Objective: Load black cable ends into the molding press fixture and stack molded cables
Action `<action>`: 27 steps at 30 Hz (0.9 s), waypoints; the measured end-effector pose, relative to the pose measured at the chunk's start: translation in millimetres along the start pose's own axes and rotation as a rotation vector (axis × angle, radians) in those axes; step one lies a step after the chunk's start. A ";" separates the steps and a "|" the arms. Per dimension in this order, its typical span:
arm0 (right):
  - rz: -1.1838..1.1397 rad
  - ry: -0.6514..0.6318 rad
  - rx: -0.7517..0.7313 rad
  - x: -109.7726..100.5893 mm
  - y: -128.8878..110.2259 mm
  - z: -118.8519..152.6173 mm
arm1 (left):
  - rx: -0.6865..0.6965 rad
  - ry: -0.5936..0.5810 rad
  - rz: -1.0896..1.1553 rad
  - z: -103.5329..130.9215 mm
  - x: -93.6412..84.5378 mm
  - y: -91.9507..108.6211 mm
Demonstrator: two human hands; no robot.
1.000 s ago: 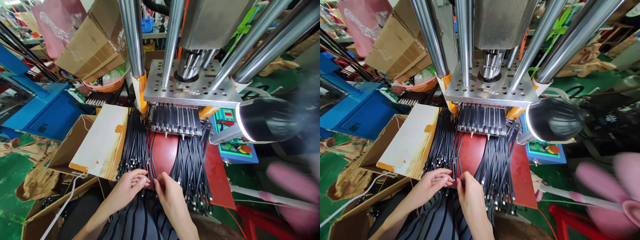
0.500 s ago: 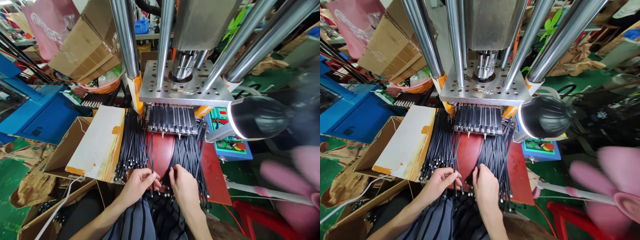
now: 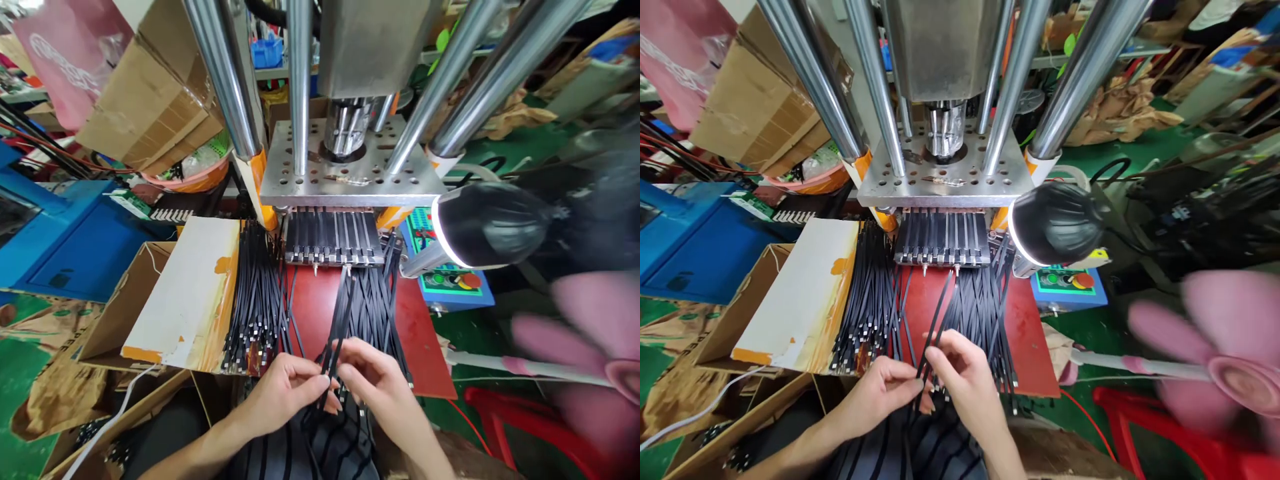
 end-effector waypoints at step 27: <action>0.084 0.284 -0.305 13.7 -20.7 -11.8 | 0.357 -0.021 -0.225 -35.9 -15.7 119.8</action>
Point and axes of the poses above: each hand's wrist, its own z-axis away from the middle knuckle, its own x-axis out of the palm, y = z × x, the point moved 8 cm from there along -z, towards the middle knuckle, and after that the axes turned 5 degrees about z, right-handed, at the moved point
